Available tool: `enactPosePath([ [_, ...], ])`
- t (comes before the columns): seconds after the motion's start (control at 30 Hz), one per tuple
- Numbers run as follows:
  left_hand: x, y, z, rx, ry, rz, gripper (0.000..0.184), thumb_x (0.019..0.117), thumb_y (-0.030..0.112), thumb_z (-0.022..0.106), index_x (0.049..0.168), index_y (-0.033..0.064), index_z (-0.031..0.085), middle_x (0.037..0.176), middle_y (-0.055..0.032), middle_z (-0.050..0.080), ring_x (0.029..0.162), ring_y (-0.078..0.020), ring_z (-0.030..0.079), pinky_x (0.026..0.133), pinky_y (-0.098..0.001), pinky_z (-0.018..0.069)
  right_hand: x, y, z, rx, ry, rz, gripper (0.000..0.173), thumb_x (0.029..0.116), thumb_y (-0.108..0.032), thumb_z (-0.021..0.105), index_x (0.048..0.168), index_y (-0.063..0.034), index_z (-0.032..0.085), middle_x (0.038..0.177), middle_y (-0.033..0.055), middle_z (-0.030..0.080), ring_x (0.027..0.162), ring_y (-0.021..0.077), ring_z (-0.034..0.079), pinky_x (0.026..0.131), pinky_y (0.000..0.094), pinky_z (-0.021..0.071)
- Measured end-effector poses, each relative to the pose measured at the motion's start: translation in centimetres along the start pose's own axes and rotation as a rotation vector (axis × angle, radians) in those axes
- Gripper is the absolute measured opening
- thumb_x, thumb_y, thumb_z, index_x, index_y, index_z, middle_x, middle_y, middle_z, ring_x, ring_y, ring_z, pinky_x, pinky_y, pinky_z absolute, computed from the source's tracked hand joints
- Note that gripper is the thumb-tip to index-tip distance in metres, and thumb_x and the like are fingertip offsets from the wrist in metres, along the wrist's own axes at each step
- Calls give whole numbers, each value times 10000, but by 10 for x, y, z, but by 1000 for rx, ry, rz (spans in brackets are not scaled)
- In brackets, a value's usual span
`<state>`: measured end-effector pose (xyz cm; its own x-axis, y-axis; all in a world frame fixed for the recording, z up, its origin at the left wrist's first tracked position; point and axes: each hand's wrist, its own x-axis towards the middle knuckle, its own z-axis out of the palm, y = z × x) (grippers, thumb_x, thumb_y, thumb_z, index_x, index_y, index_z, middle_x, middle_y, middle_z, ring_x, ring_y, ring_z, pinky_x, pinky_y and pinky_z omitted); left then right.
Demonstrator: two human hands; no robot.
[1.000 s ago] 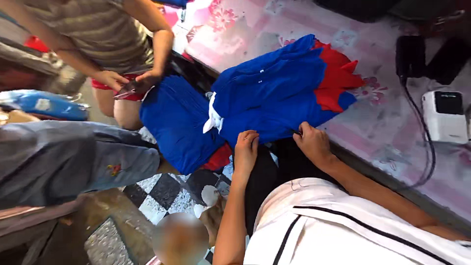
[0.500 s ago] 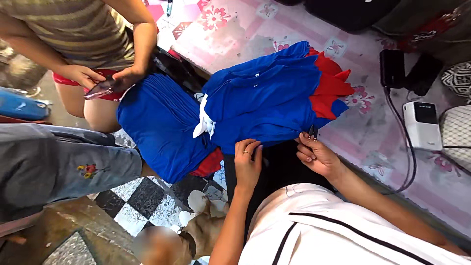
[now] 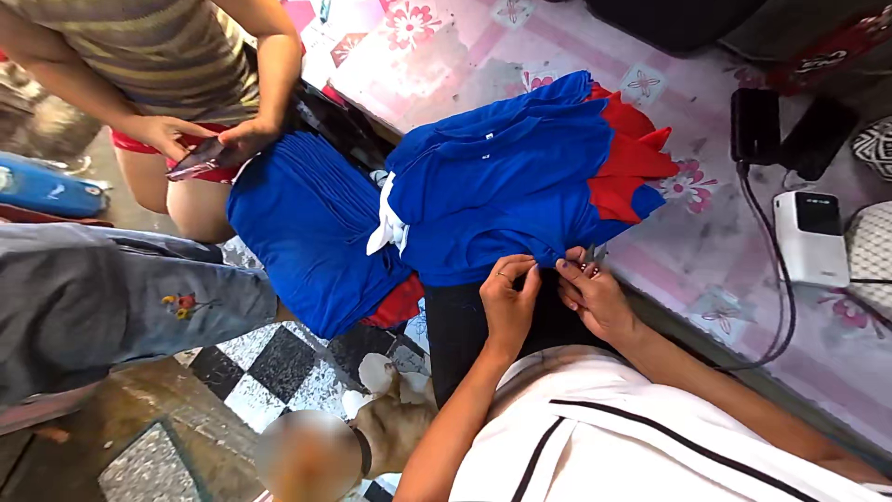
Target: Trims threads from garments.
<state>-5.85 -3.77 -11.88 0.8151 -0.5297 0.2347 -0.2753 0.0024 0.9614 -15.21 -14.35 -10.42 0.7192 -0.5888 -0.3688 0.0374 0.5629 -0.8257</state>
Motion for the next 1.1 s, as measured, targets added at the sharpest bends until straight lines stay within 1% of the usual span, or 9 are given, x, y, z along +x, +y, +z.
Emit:
enactPosePath([
  [0.13, -4, 1, -7, -106, -21, -194, 69, 888, -45, 653, 916, -85, 702, 1018, -140, 717, 864, -56, 698, 779, -188, 593, 3, 0, -3, -109, -20, 15, 69, 985, -55, 612, 975, -124, 608, 619, -80, 563, 442, -10, 425, 443, 152, 384],
  [0.2, -6, 2, -10, -141, -35, -242, 66, 891, -44, 641, 914, -84, 689, 1035, -139, 711, 889, -60, 696, 789, -193, 593, 2, -7, -6, -193, -41, 63, 28, 1012, -93, 596, 1039, -89, 587, 742, -42, 669, 468, -24, 435, 449, 146, 367],
  [0.23, -7, 2, -12, -143, -41, -247, 71, 888, -41, 631, 908, -87, 681, 1042, -142, 698, 913, -66, 690, 803, -196, 590, 1, -13, -8, -260, -66, 100, 79, 1049, -159, 550, 1061, -86, 579, 769, -55, 670, 482, -33, 429, 456, 142, 354],
  [0.3, -8, 1, -14, -121, -53, -243, 82, 880, -27, 622, 893, -92, 671, 1041, -138, 661, 938, -69, 669, 819, -195, 582, -3, -31, -13, -373, -155, 223, 362, 1121, -350, 297, 1083, -117, 572, 714, -113, 559, 497, -34, 403, 464, 136, 342],
  [0.33, -8, 0, -16, -108, -57, -239, 84, 877, -20, 622, 885, -88, 669, 1038, -133, 649, 934, -64, 661, 813, -190, 578, -4, -41, -15, -383, -206, 306, 497, 1121, -423, 175, 1078, -136, 579, 678, -120, 512, 490, -30, 394, 453, 135, 334],
  [0.37, -9, -1, -16, -99, -61, -233, 86, 875, -13, 621, 881, -85, 669, 1042, -131, 643, 932, -58, 655, 808, -183, 573, -6, -49, -15, -386, -248, 381, 553, 1117, -438, 124, 1061, -146, 591, 654, -119, 477, 483, -23, 385, 444, 137, 327],
  [0.53, -10, -2, -15, -70, -79, -197, 85, 870, 20, 630, 846, -49, 673, 1088, -129, 629, 984, -60, 622, 833, -168, 535, -6, -56, -7, -462, -387, 577, 464, 1134, -383, 210, 964, -158, 578, 628, -112, 424, 457, -18, 338, 432, 141, 288],
  [0.73, -13, -2, -16, -43, -73, -136, 60, 855, 35, 674, 825, -15, 691, 1010, -88, 614, 981, -70, 606, 858, -174, 520, 0, -44, 13, -454, -364, 550, 420, 1136, -377, 247, 914, -168, 537, 629, -107, 404, 462, -19, 319, 431, 137, 262],
  [1.1, -19, -7, -14, -24, -106, -113, 69, 845, 25, 654, 813, -25, 690, 984, -90, 620, 975, -78, 599, 853, -174, 507, 0, -31, 7, -453, -221, 472, 380, 1138, -321, 315, 894, -135, 538, 595, -104, 389, 441, -21, 315, 419, 135, 262],
])
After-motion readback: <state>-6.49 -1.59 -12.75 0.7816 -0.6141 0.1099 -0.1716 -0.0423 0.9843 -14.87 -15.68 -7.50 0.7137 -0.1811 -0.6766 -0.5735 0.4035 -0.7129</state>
